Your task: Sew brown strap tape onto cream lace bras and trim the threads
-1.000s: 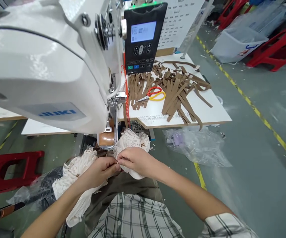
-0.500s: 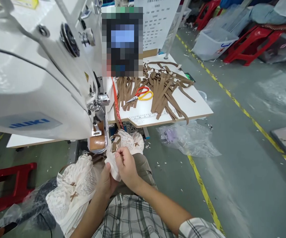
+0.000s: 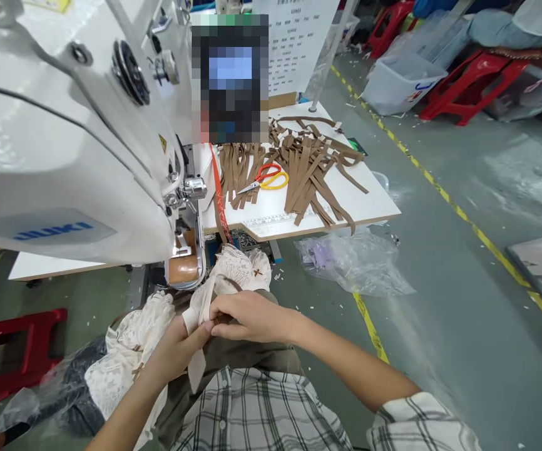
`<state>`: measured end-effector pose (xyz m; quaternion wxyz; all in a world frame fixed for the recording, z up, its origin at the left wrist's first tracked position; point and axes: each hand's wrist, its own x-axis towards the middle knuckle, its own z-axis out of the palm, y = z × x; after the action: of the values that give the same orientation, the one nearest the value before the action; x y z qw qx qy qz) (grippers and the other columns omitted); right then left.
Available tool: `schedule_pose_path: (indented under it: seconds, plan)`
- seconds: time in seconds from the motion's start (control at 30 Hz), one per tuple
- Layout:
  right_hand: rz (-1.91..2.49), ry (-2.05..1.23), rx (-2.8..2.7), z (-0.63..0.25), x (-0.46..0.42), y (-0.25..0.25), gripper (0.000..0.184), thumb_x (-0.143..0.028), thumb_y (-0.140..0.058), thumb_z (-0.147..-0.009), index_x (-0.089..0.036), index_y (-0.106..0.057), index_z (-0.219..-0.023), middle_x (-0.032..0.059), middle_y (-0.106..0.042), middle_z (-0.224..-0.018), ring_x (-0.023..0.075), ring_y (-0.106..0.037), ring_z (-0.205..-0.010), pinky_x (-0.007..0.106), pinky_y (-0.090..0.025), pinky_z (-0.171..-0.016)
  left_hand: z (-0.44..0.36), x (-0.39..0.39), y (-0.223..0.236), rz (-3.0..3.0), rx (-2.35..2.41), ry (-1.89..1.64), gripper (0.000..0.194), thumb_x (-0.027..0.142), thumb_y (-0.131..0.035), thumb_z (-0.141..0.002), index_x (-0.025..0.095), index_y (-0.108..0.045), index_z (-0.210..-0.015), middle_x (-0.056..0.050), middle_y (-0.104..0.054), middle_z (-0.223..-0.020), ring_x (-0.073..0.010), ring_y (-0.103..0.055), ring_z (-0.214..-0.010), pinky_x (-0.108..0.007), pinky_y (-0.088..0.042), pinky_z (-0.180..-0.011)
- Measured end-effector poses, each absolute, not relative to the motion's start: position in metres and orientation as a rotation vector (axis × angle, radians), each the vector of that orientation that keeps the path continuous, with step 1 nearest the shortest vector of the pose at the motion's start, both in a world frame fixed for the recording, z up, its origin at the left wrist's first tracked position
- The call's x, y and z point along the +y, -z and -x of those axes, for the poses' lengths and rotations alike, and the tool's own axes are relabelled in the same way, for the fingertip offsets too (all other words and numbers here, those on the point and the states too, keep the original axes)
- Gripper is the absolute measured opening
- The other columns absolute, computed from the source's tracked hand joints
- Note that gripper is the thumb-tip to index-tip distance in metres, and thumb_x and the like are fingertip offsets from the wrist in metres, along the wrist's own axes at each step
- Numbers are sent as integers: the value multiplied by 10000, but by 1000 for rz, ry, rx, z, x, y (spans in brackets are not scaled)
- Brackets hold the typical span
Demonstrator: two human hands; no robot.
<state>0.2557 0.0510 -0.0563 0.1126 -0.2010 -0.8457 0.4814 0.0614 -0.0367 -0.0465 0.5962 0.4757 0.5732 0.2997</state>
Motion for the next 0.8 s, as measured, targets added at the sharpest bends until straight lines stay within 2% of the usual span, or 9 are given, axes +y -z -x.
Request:
schedule_pose_path:
  seconds: [0.1,0.2,0.27,0.33,0.43,0.57,0.8]
  plan:
    - [801,-1389,-2317,-255,45,58,56,-195,-587,-856,-209,-533,-865,-59,-531,-653,88,-462,-552,205,-326,-523,-57,-33,42,-1087,1366,-660,361,468,-565,-906,153,-591,-730,8,-527,-662,-126,-451,-643,-235,-349,-593]
    - [1135,-1196,-2041,-257,39,63,64,-189,-546,-873,-212,-505,-829,-67,-463,-598,88,-409,-495,212,-317,-492,-55,-32,39,-1007,1474,-776,351,452,-578,-904,144,-650,-753,-18,-596,-706,-128,-491,-655,-235,-385,-624]
    - [1195,-1060,-1978,-257,34,63,84,-187,-509,-913,-214,-538,-839,-35,-539,-660,105,-491,-558,223,-373,-540,-57,-31,39,-882,1497,-890,344,460,-602,-891,137,-688,-812,-23,-619,-706,-121,-499,-631,-232,-402,-618]
    - [1112,-986,-2014,-253,28,63,125,-175,-486,-944,-223,-594,-902,5,-639,-793,132,-593,-702,241,-440,-634,-61,-32,40,-742,1471,-981,335,462,-642,-867,133,-702,-848,-31,-641,-713,-126,-530,-635,-232,-425,-619]
    - [959,-933,-2026,-241,18,62,148,-170,-503,-956,-231,-633,-992,34,-696,-922,160,-646,-859,267,-494,-743,-69,-34,46,-594,1454,-1079,308,444,-713,-817,136,-694,-824,-33,-658,-724,-134,-567,-655,-230,-446,-616]
    - [938,-927,-1958,-227,11,66,136,-175,-535,-949,-230,-656,-973,33,-709,-924,165,-652,-874,273,-517,-753,-75,-35,51,-546,1476,-1140,292,421,-760,-778,144,-691,-838,-22,-657,-750,-132,-571,-679,-223,-455,-621]
    - [1084,-1021,-1932,-226,15,67,104,-194,-565,-932,-224,-663,-915,20,-703,-899,159,-648,-845,263,-492,-735,-76,-35,45,-717,1619,-1019,309,439,-707,-807,137,-714,-875,-39,-676,-779,-166,-586,-735,-241,-471,-647]
